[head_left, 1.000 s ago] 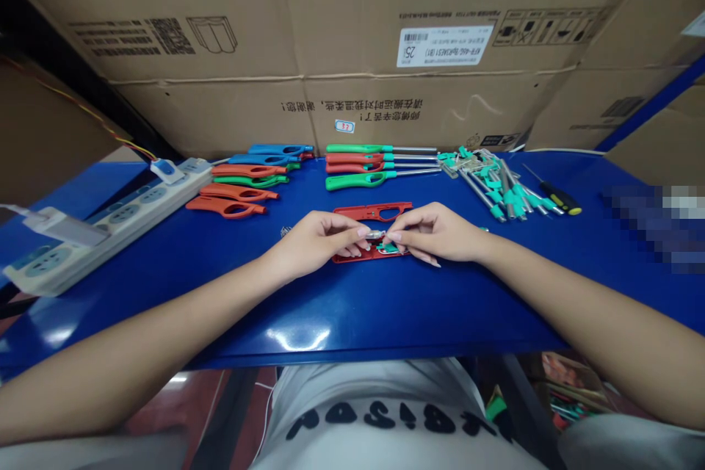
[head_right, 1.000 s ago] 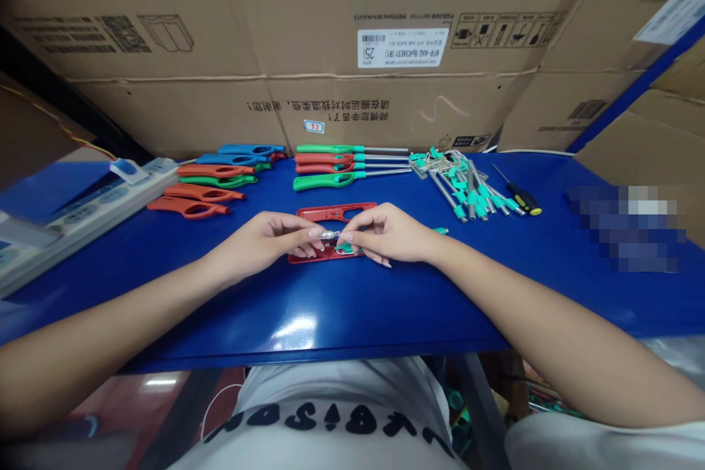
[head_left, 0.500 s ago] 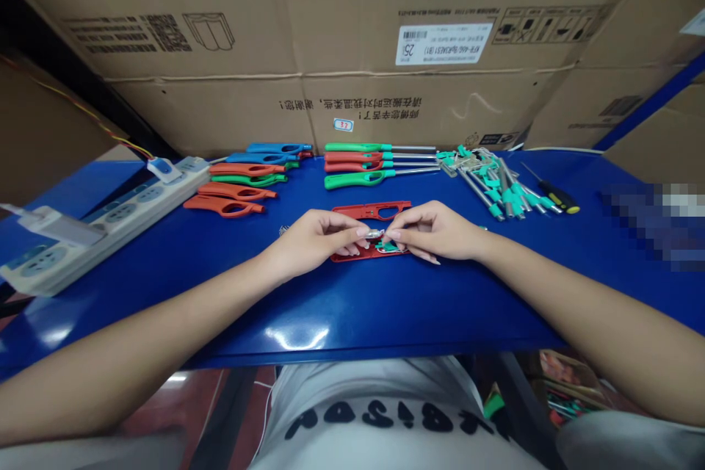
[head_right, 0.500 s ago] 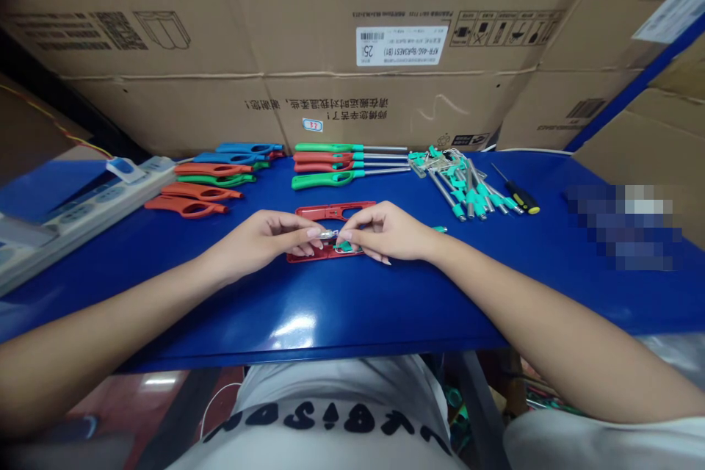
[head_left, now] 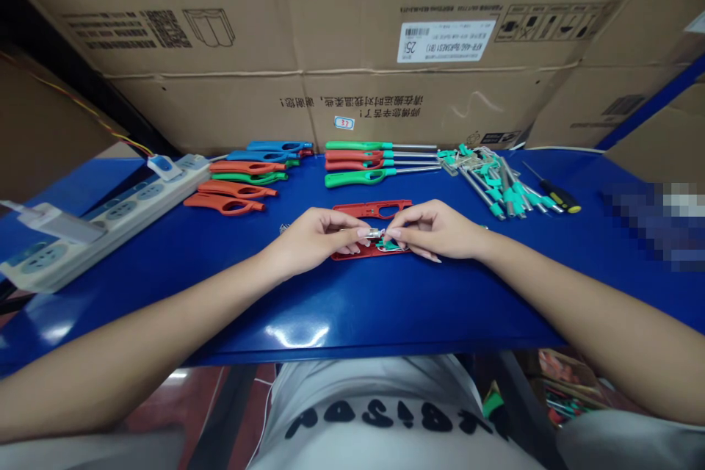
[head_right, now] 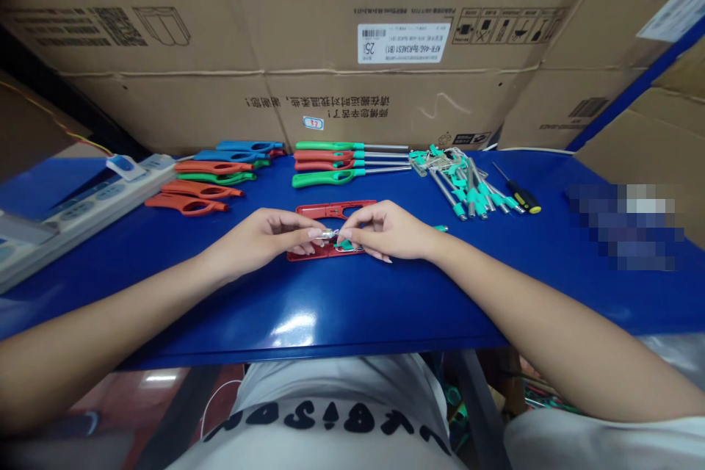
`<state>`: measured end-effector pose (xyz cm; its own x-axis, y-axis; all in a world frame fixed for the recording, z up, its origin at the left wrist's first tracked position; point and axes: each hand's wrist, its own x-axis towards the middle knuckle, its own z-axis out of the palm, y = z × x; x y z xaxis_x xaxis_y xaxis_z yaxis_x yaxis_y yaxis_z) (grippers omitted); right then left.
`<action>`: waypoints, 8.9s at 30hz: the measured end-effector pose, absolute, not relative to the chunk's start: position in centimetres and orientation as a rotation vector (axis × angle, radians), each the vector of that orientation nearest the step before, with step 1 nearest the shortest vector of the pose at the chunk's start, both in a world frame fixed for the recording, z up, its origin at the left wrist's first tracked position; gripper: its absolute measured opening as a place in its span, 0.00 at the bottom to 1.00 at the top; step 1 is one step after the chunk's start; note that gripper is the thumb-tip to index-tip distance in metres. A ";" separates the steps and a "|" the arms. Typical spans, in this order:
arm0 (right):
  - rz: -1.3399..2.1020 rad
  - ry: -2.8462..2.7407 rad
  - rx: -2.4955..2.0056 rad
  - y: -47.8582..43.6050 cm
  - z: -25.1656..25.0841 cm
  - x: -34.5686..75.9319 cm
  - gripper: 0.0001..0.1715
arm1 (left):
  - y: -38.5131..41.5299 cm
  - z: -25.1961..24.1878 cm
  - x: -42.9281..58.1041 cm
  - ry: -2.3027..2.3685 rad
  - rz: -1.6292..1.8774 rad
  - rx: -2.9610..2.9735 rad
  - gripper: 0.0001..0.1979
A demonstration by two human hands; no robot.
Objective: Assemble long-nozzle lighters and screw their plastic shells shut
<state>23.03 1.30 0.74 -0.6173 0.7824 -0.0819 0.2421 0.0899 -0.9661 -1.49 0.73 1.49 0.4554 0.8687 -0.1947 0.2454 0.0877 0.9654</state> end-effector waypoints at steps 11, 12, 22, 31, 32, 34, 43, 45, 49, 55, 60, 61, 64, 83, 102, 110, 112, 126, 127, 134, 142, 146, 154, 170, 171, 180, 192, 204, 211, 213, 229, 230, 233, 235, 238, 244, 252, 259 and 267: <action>1.497 -1.934 -1.006 1.1 0.4 23.0 0.27 | 0.2 1.3 -1.1 1.056 0.695 1.471 0.16; 1.492 -1.932 -1.007 1.1 0.4 23.0 0.27 | 0.1 1.2 -1.1 1.050 0.714 1.473 0.15; 1.503 -1.918 -0.990 1.2 0.2 22.9 0.29 | -0.2 1.2 -0.8 1.035 0.784 1.484 0.14; 1.523 -1.890 -0.982 1.2 0.4 23.0 0.27 | -0.1 1.3 -1.1 1.012 0.684 1.587 0.19; 1.520 -1.891 -0.982 1.2 0.4 23.0 0.27 | 0.0 1.3 -1.1 1.003 0.672 1.620 0.18; 1.517 -1.894 -0.991 1.3 0.4 23.0 0.27 | 0.0 1.3 -1.1 0.999 0.654 1.706 0.17; 1.486 -1.884 -0.993 1.0 0.4 22.7 0.25 | -0.5 1.3 -1.0 0.977 0.652 1.878 0.16; 1.456 -1.894 -0.990 1.0 0.4 22.7 0.24 | -0.5 1.2 -0.9 0.981 0.649 1.867 0.16; 1.413 -1.896 -0.981 0.9 0.3 22.6 0.23 | -0.6 0.9 -0.7 1.015 0.647 1.810 0.15; 1.436 -1.876 -1.001 0.9 0.1 22.6 0.24 | -0.9 0.6 -0.5 1.030 0.673 1.763 0.15; 1.474 -1.860 -1.012 0.9 0.2 22.7 0.26 | -0.8 0.5 -0.4 1.015 0.691 1.682 0.14; 1.472 -1.858 -1.009 1.0 0.2 22.7 0.26 | -0.8 0.5 -0.3 1.008 0.698 1.660 0.14; 1.471 -1.855 -1.001 1.1 0.4 22.7 0.25 | -0.8 0.6 -0.3 0.996 0.715 1.612 0.15; 1.536 -1.814 -0.998 0.9 0.2 22.5 0.26 | -0.8 1.4 -0.2 0.983 0.691 1.529 0.12; 1.532 -1.748 -1.053 0.9 0.4 22.0 0.27 | -0.6 0.6 -0.1 0.951 0.732 1.554 0.11; 1.561 -1.744 -0.992 1.2 0.4 22.3 0.24 | -0.4 0.6 -0.2 0.956 0.742 1.579 0.12; 1.541 -1.730 -0.998 1.2 0.4 22.2 0.24 | -0.4 0.8 -0.1 0.956 0.752 1.544 0.11; 1.449 -1.765 -1.054 0.8 0.6 21.8 0.27 | -0.7 0.0 0.0 0.957 0.776 1.586 0.12; 1.432 -1.776 -1.058 0.8 0.5 21.8 0.27 | -0.7 0.0 0.0 0.962 0.778 1.590 0.12; 1.358 -1.792 -1.089 0.6 0.4 21.5 0.27 | -0.6 0.1 0.0 0.974 0.782 1.606 0.12; 1.469 -1.760 -1.151 0.9 1.4 21.6 0.25 | -0.6 0.3 0.0 0.999 0.767 1.614 0.15; 1.483 -1.778 -1.127 1.0 1.3 21.7 0.21 | -0.6 0.0 -0.1 1.031 0.787 1.637 0.15; 1.500 -1.739 -1.126 1.2 1.0 21.8 0.23 | -0.6 -0.3 -0.1 1.053 0.802 1.639 0.15; 1.398 -1.711 -1.133 0.7 -0.2 21.4 0.25 | -0.7 -0.3 0.0 1.070 0.788 1.629 0.15; 1.395 -1.709 -1.136 0.7 -0.2 21.3 0.25 | -0.7 -0.3 0.0 1.075 0.784 1.626 0.15; 1.476 -1.656 -1.113 0.8 0.8 21.3 0.22 | -0.7 0.1 0.1 1.065 0.798 1.608 0.15; 1.460 -1.709 -1.106 1.2 0.9 21.7 0.21 | -0.4 0.2 -0.1 1.065 0.761 1.647 0.16; 1.553 -1.262 -1.083 1.6 0.9 21.5 0.13 | -0.6 3.1 -2.0 1.109 0.440 2.254 0.08; 1.342 -1.700 -1.194 2.1 3.0 24.3 0.13 | -0.7 3.2 -1.9 1.090 0.431 2.367 0.07; 1.201 -2.056 -1.250 2.2 3.9 25.8 0.15 | -0.6 3.2 -1.9 1.133 0.414 2.358 0.08; 1.256 -2.466 -1.594 1.9 4.5 26.8 0.20 | 0.2 2.7 -2.0 1.085 0.462 2.369 0.07; 1.248 -2.459 -1.596 1.9 4.5 26.8 0.20 | 0.2 2.7 -2.0 1.090 0.466 2.369 0.07; 1.232 -2.459 -1.592 1.8 4.3 26.8 0.18 | 0.2 2.8 -2.1 1.136 0.449 2.366 0.09; 1.232 -2.459 -1.579 1.9 4.2 26.9 0.18 | 0.1 2.9 -2.2 1.131 0.436 2.376 0.11; 1.254 -2.449 -1.560 2.0 4.0 27.1 0.17 | 0.0 3.0 -2.4 1.076 0.441 2.428 0.08; 1.331 -2.411 -1.574 2.0 4.0 27.2 0.18 | 0.2 2.7 -2.3 1.099 0.459 2.430 0.05; 1.091 -2.531 -1.317 1.5 4.1 26.6 0.21 | 0.3 2.6 -2.0 1.123 0.461 2.391 0.05; 1.010 -2.563 -1.253 1.2 3.8 25.9 0.19 | -0.5 3.2 -2.2 1.148 0.532 2.476 0.08; 0.894 -2.611 -1.179 1.4 3.4 25.6 0.19 | -1.4 2.2 -1.6 0.794 0.471 2.800 0.12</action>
